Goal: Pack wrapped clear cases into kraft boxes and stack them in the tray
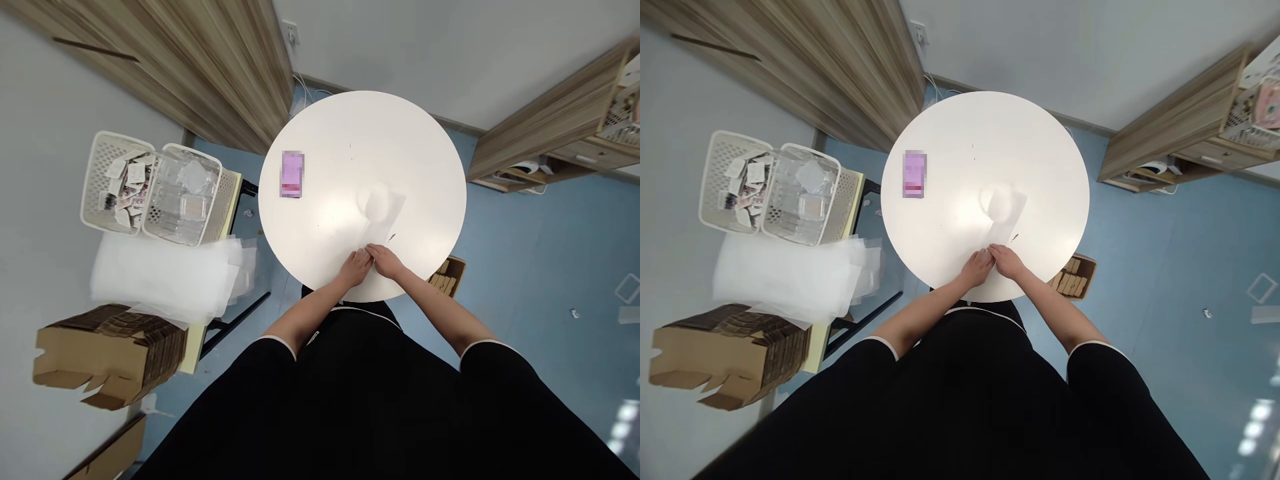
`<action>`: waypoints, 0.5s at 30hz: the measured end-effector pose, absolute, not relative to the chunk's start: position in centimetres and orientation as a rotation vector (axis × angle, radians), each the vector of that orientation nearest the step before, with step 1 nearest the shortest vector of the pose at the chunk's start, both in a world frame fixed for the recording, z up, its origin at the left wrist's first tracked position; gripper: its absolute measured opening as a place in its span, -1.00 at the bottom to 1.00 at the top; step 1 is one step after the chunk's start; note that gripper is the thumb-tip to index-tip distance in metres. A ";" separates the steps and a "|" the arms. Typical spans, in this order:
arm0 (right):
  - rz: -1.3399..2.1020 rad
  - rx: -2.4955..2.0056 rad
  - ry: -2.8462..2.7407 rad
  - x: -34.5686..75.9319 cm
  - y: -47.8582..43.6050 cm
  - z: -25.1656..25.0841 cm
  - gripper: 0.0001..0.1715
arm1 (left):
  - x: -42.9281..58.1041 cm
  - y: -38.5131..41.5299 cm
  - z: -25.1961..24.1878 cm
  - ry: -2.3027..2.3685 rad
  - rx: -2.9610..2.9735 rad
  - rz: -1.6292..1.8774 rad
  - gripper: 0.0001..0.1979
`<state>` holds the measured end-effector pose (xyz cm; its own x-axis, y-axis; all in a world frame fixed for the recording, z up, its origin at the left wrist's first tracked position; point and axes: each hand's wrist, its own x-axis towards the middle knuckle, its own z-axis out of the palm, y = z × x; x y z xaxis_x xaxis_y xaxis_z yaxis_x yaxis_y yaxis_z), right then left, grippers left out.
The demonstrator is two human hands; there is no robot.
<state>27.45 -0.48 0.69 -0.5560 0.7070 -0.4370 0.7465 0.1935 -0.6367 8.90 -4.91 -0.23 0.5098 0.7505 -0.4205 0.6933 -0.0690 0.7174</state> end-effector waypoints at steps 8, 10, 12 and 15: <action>-1.460 1.619 2.076 25.9 1.5 0.2 -0.26 | 7.8 -3.4 -0.8 1.070 1.846 0.103 -0.34; -1.467 1.628 2.027 25.4 2.2 0.2 -0.28 | 7.6 -2.8 -0.6 1.099 1.790 0.059 -0.43; -1.487 1.641 1.981 25.1 2.9 0.4 -0.31 | 7.5 -2.2 -0.4 1.126 1.747 0.023 -0.52; -1.564 1.668 1.874 24.9 3.9 0.8 -0.39 | 7.8 -1.2 -0.2 1.121 1.761 0.024 -0.57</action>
<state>24.93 3.93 0.82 -0.3520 0.6117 -0.7085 0.8064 -0.1862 -0.5613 7.76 -1.23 -0.15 0.5693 0.6867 -0.4521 0.6665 -0.0635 0.7428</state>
